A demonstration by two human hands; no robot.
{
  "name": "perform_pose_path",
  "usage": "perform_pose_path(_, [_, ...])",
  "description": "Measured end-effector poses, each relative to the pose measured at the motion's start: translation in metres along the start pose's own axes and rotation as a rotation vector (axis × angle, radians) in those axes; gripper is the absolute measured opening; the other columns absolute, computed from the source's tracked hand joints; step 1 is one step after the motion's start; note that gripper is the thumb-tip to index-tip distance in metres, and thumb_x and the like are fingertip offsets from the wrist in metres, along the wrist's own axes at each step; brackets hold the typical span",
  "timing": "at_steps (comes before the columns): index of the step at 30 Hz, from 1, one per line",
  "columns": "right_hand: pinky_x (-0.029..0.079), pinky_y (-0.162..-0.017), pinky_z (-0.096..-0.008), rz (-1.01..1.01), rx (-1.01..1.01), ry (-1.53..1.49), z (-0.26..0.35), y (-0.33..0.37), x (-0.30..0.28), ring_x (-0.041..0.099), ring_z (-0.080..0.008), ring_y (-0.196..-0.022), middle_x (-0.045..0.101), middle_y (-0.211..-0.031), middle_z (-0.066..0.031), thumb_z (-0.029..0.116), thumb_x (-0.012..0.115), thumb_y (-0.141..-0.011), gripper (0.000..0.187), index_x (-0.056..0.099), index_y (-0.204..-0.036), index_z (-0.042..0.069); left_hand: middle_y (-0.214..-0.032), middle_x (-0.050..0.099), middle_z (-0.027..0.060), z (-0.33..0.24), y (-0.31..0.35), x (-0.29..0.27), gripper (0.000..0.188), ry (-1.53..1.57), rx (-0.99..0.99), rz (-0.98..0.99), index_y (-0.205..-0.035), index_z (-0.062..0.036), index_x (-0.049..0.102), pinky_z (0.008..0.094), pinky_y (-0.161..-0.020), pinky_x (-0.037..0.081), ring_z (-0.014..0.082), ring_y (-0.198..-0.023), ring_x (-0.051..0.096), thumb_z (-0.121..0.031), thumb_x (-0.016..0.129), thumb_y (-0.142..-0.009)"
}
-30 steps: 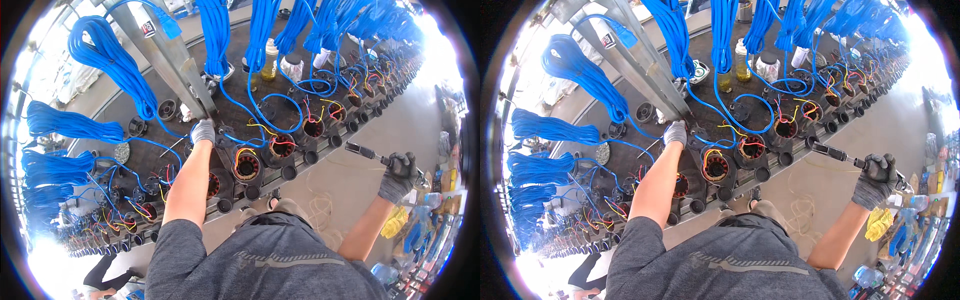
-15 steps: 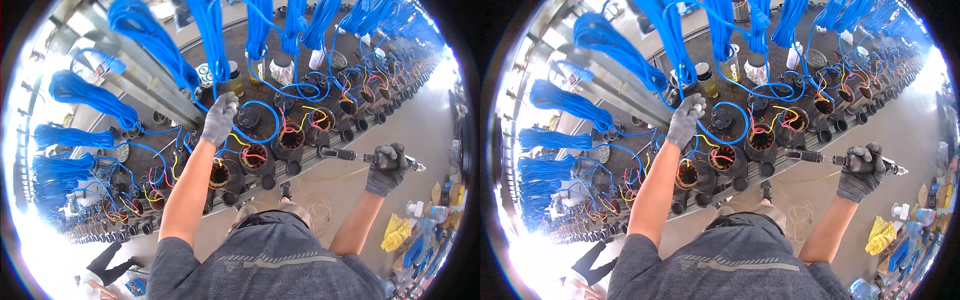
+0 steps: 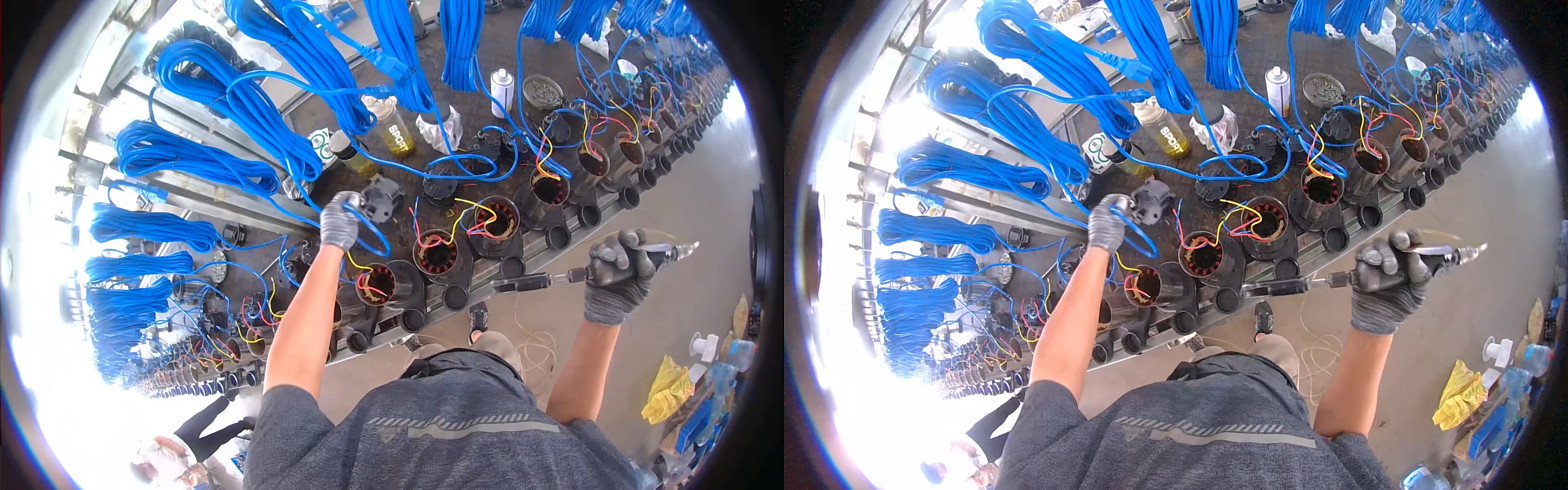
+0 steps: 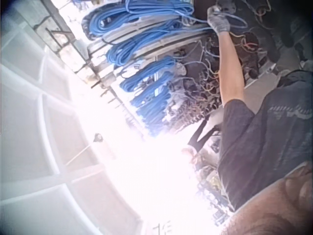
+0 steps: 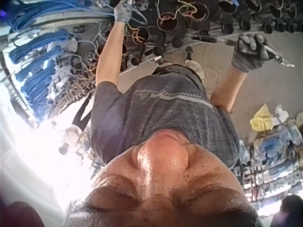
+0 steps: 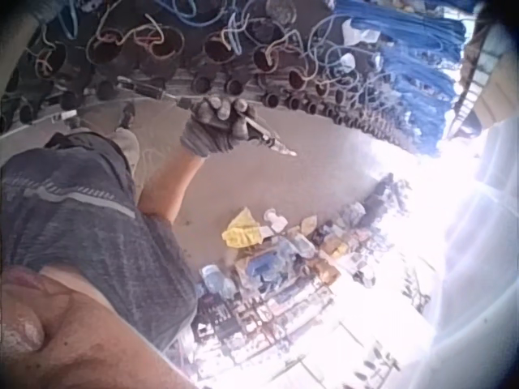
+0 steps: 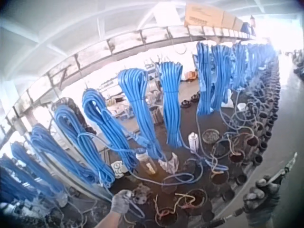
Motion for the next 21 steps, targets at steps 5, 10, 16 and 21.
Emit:
perform_pose_path(5, [0.050, -0.074, -0.0372, 0.090, 0.278, -0.086, -0.075, -0.017, 0.031, 0.058, -0.0159, -0.074, 0.063, -0.118, -0.0109, 0.010, 0.067, -0.090, 0.033, 0.063, -0.123, 0.009, -0.101, 0.070, 0.0053, -0.104, 0.055, -0.096, 0.020, 0.440, 0.297, -0.185, -0.110, -0.0034, 0.067, 0.0322, -0.079, 0.063, 0.0140, -0.093, 0.067, -0.020, 0.058, -0.104])
perform_pose_path(10, [0.055, -0.052, -0.0364, -0.093, 0.476, 0.107, -0.172, 0.009, 0.051, 0.067, -0.0209, -0.071, 0.061, -0.129, -0.0196, 0.012, 0.073, -0.081, 0.029, 0.064, -0.108, 0.009, -0.108, 0.071, 0.0127, -0.188, 0.116, -0.115, 0.026, 0.689, 0.349, -0.078, -0.112, -0.0018, 0.065, 0.0362, -0.085, 0.062, 0.0208, -0.098, 0.069, -0.025, 0.057, -0.105])
perform_pose_path(16, [0.059, -0.056, -0.0396, 0.106, 0.687, 0.142, -0.240, 0.056, 0.108, 0.070, -0.0304, -0.073, 0.070, -0.095, -0.0214, 0.011, 0.077, -0.078, 0.033, 0.062, -0.106, 0.006, -0.108, 0.072, 0.0114, -0.199, 0.158, -0.108, 0.023, 0.866, 0.333, -0.175, -0.110, -0.0014, 0.067, 0.0337, -0.088, 0.057, 0.0176, -0.101, 0.067, -0.019, 0.053, -0.106])
perform_pose_path(21, [0.058, -0.057, -0.0370, 0.044, 0.560, 0.290, -0.242, 0.058, 0.121, 0.070, -0.0267, -0.067, 0.069, -0.080, -0.0151, 0.002, 0.078, -0.076, 0.032, 0.060, -0.102, 0.005, -0.116, 0.070, 0.0138, -0.196, 0.184, -0.117, 0.021, 0.603, 0.585, -0.229, -0.114, -0.0028, 0.067, 0.0326, -0.087, 0.058, 0.0186, -0.105, 0.066, -0.018, 0.060, -0.101])
Point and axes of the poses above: each hand's wrist, its own y-axis away from the middle knuckle, its own x-axis out of the palm, z = x × y, the point moved 9 cm from there along -y, towards the middle knuckle
